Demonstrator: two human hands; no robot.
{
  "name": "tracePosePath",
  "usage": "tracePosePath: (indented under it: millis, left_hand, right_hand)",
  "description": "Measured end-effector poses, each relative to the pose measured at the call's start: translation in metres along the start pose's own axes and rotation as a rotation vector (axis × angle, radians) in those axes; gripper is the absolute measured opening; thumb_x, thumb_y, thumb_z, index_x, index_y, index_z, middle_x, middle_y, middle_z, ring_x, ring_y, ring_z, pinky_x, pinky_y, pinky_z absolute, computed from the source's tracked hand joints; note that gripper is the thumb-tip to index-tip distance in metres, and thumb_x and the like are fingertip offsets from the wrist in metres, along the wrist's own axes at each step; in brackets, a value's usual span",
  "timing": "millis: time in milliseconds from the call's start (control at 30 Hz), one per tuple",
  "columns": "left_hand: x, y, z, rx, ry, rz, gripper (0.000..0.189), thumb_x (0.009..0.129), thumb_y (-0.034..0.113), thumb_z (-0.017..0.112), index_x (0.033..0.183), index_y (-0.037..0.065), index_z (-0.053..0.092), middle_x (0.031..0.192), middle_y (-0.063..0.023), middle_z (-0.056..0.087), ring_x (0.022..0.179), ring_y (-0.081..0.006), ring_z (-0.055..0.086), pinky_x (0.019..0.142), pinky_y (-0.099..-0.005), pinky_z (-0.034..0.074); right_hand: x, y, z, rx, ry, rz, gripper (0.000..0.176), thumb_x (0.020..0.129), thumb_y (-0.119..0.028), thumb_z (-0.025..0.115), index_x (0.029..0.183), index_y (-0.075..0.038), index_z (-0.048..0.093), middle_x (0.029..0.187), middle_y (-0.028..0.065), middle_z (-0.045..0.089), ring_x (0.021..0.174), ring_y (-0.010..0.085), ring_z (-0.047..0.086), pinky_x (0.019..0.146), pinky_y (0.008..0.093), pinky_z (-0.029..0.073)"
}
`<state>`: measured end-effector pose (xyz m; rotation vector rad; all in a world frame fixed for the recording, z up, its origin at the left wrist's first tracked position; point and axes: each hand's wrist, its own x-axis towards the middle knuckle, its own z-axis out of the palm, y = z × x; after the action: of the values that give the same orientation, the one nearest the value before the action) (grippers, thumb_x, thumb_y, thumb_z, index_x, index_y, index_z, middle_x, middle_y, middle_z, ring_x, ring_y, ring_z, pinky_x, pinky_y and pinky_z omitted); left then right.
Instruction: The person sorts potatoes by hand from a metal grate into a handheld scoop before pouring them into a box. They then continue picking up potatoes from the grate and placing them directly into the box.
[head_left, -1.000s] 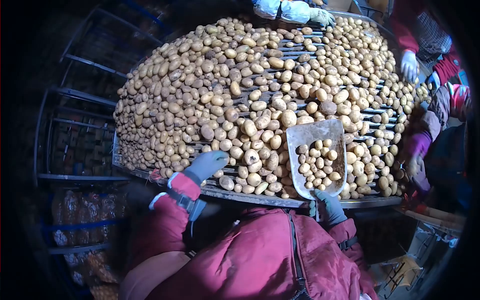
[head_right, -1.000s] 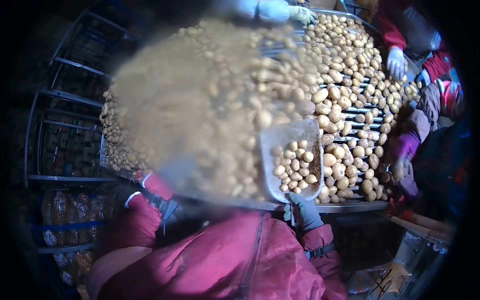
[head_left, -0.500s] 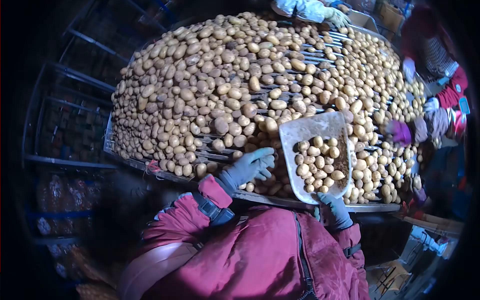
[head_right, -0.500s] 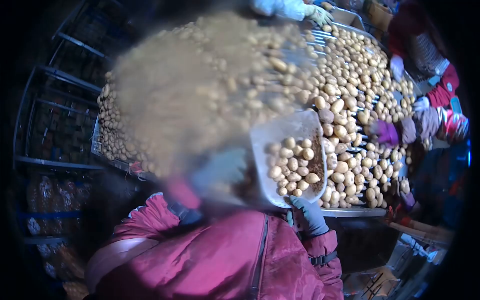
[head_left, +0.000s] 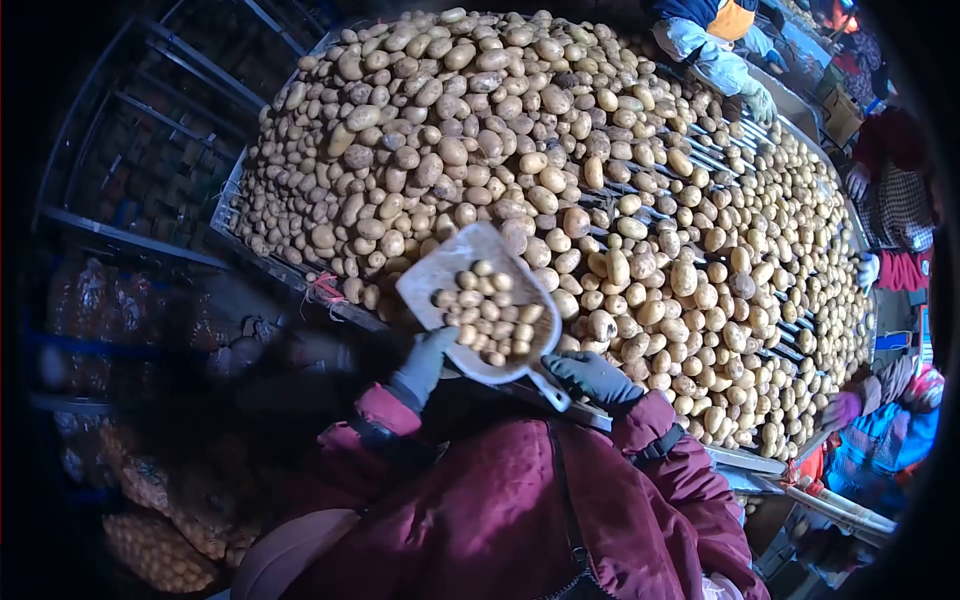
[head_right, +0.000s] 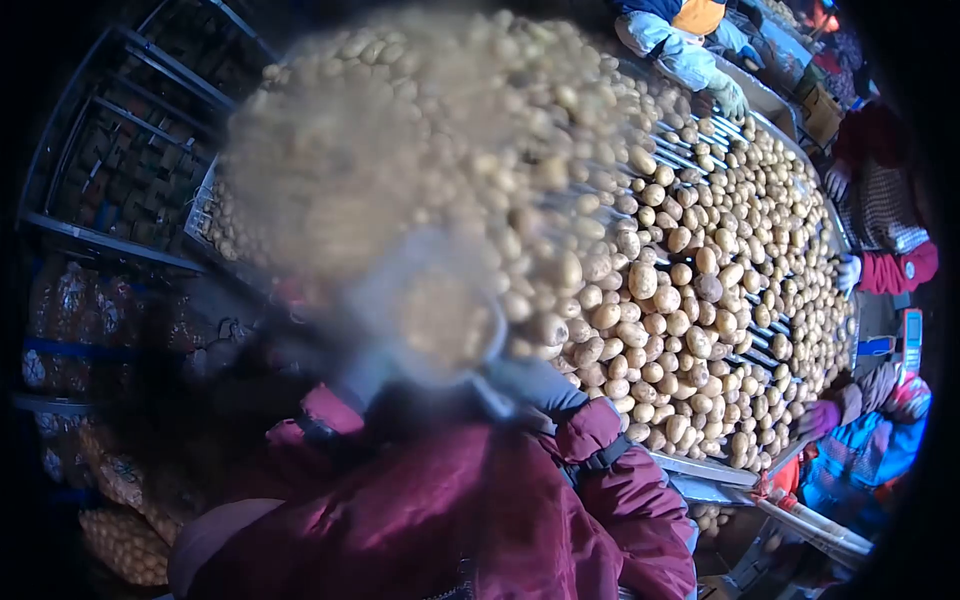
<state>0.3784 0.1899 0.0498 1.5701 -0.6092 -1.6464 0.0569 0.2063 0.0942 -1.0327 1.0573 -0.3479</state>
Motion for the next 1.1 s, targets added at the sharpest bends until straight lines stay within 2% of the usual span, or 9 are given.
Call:
tracePosePath:
  millis: [100, 267, 400, 567, 600, 767, 867, 1033, 1100]
  left_hand:
    - [0.011, 0.025, -0.027, 0.082, 0.126, -0.129, 0.048, 0.090, 0.039, 0.063, 0.130, 0.013, 0.057, 0.119, -0.0117, 0.064, 0.099, -0.0259, 0.068, 0.065, -0.0447, 0.060]
    - [0.036, 0.016, -0.022, 0.023, 0.115, -0.175, 0.049, 0.094, 0.054, 0.058, 0.125, 0.016, 0.055, 0.097, -0.0109, 0.070, 0.078, -0.0244, 0.072, 0.059, -0.0383, 0.059]
    - [0.022, 0.020, -0.004, 0.039, -0.006, -0.292, 0.054, 0.094, 0.060, 0.055, 0.118, 0.012, 0.059, 0.090, -0.0121, 0.072, 0.069, -0.0234, 0.071, 0.060, -0.0356, 0.059]
    - [0.012, 0.023, -0.004, 0.079, 0.006, -0.292, 0.055, 0.097, 0.056, 0.053, 0.113, 0.004, 0.062, 0.093, -0.0137, 0.072, 0.076, -0.0235, 0.071, 0.067, -0.0347, 0.059]
    - [0.005, 0.027, -0.004, 0.097, -0.005, -0.261, 0.053, 0.098, 0.054, 0.053, 0.114, 0.004, 0.062, 0.095, -0.0138, 0.071, 0.078, -0.0233, 0.071, 0.067, -0.0350, 0.059]
    - [-0.010, 0.011, -0.022, 0.175, -0.110, -0.222, 0.049, 0.099, 0.049, 0.054, 0.118, 0.005, 0.063, 0.101, -0.0143, 0.071, 0.080, -0.0238, 0.072, 0.067, -0.0365, 0.059]
    - [-0.018, 0.002, -0.026, 0.518, -0.211, 0.050, 0.043, 0.100, 0.040, 0.059, 0.112, 0.000, 0.067, 0.102, -0.0100, 0.070, 0.098, -0.0184, 0.065, 0.086, -0.0339, 0.053]
    - [-0.054, 0.025, 0.016, 0.850, -0.466, 0.502, 0.045, 0.099, 0.034, 0.063, 0.121, -0.005, 0.063, 0.107, -0.0122, 0.069, 0.099, -0.0175, 0.063, 0.089, -0.0333, 0.050]
    - [-0.043, 0.015, 0.026, 0.841, -0.469, 0.340, 0.044, 0.099, 0.032, 0.064, 0.122, -0.005, 0.063, 0.104, -0.0129, 0.070, 0.094, -0.0169, 0.063, 0.086, -0.0329, 0.051]
  right_hand:
    - [0.020, 0.048, -0.013, 0.024, 0.156, -0.322, 0.039, 0.097, -0.027, 0.064, 0.126, -0.002, 0.065, 0.101, 0.0025, 0.071, 0.083, 0.0112, 0.066, 0.074, 0.0255, 0.054]
    - [0.008, 0.036, -0.037, 0.477, 0.254, 0.004, 0.032, 0.097, -0.026, 0.064, 0.120, -0.004, 0.068, 0.100, 0.0060, 0.072, 0.080, 0.0162, 0.072, 0.069, 0.0277, 0.057]
    - [0.015, -0.009, -0.045, 0.346, 0.382, -0.089, 0.029, 0.098, -0.026, 0.063, 0.119, -0.006, 0.068, 0.096, 0.0024, 0.072, 0.074, 0.0126, 0.069, 0.060, 0.0279, 0.056]
    - [0.081, -0.028, -0.089, -0.115, 0.603, -0.400, 0.032, 0.097, -0.020, 0.065, 0.123, -0.002, 0.065, 0.106, 0.0032, 0.071, 0.087, 0.0086, 0.064, 0.074, 0.0252, 0.053]
    - [0.096, -0.031, -0.100, -0.270, 0.641, -0.514, 0.033, 0.096, -0.019, 0.064, 0.124, -0.001, 0.064, 0.107, 0.0039, 0.071, 0.089, 0.0089, 0.064, 0.076, 0.0261, 0.054]
    - [0.161, -0.057, -0.119, -0.548, 0.858, -0.338, 0.049, 0.081, -0.030, 0.072, 0.126, -0.010, 0.065, 0.108, 0.0154, 0.072, 0.094, 0.0248, 0.070, 0.081, 0.0370, 0.056]
    - [0.202, -0.048, -0.111, -0.889, 0.791, -0.117, 0.056, 0.074, -0.035, 0.075, 0.125, -0.016, 0.064, 0.107, 0.0161, 0.068, 0.102, 0.0356, 0.067, 0.087, 0.0439, 0.054]
    - [0.134, -0.117, -0.083, -0.749, 0.689, 0.026, 0.050, 0.077, -0.034, 0.073, 0.123, -0.019, 0.064, 0.108, 0.0158, 0.067, 0.101, 0.0359, 0.067, 0.087, 0.0446, 0.053]
    - [0.109, -0.123, -0.070, -0.812, 0.615, -0.056, 0.040, 0.078, -0.034, 0.073, 0.112, -0.015, 0.065, 0.103, 0.0161, 0.068, 0.097, 0.0356, 0.067, 0.083, 0.0454, 0.054]
